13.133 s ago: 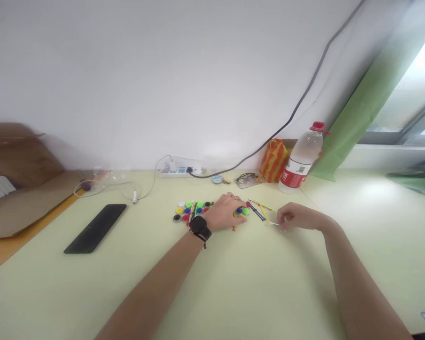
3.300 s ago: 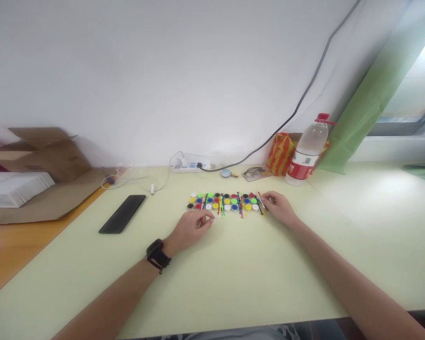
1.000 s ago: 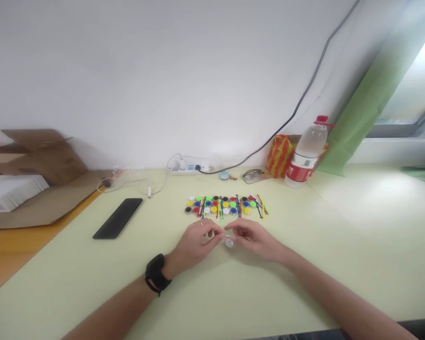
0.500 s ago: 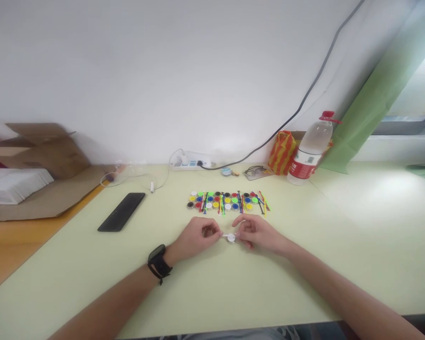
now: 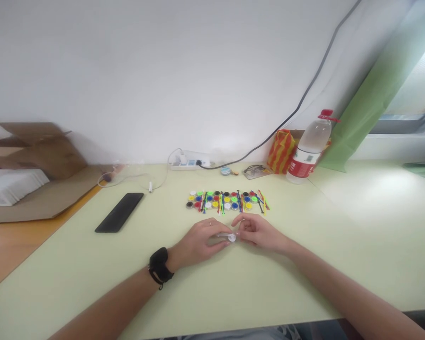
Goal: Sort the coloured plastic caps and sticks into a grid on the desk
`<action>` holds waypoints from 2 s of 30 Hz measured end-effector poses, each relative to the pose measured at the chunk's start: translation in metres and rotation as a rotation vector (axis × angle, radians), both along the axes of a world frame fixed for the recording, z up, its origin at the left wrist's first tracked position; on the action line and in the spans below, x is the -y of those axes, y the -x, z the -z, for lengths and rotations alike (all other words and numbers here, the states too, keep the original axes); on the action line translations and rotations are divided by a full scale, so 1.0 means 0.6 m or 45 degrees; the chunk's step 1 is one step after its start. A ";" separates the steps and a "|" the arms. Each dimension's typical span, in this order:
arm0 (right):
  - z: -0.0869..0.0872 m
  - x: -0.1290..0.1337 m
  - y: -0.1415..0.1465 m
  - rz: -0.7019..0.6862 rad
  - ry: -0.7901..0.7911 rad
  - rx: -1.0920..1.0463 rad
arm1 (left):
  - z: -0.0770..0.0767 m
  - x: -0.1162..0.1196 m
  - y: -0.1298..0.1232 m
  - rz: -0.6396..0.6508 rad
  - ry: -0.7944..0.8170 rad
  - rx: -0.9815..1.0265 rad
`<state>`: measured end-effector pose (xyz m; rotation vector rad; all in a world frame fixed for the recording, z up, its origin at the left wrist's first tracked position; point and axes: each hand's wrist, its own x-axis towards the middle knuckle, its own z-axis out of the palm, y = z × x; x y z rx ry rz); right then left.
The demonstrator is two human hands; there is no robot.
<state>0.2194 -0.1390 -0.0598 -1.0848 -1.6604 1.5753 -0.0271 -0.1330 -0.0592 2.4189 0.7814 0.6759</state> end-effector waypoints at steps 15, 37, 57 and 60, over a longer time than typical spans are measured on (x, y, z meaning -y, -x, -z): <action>0.009 -0.006 -0.008 0.069 -0.025 -0.004 | 0.012 -0.009 0.002 -0.077 -0.044 0.063; 0.039 -0.008 0.008 0.106 -0.445 0.240 | 0.000 0.002 -0.009 -0.051 -0.122 -0.081; 0.033 0.027 -0.011 0.417 -0.343 0.331 | 0.007 -0.011 0.000 -0.400 -0.028 0.221; 0.017 0.039 -0.012 0.459 -0.296 0.407 | 0.005 -0.013 -0.001 -0.466 -0.047 0.261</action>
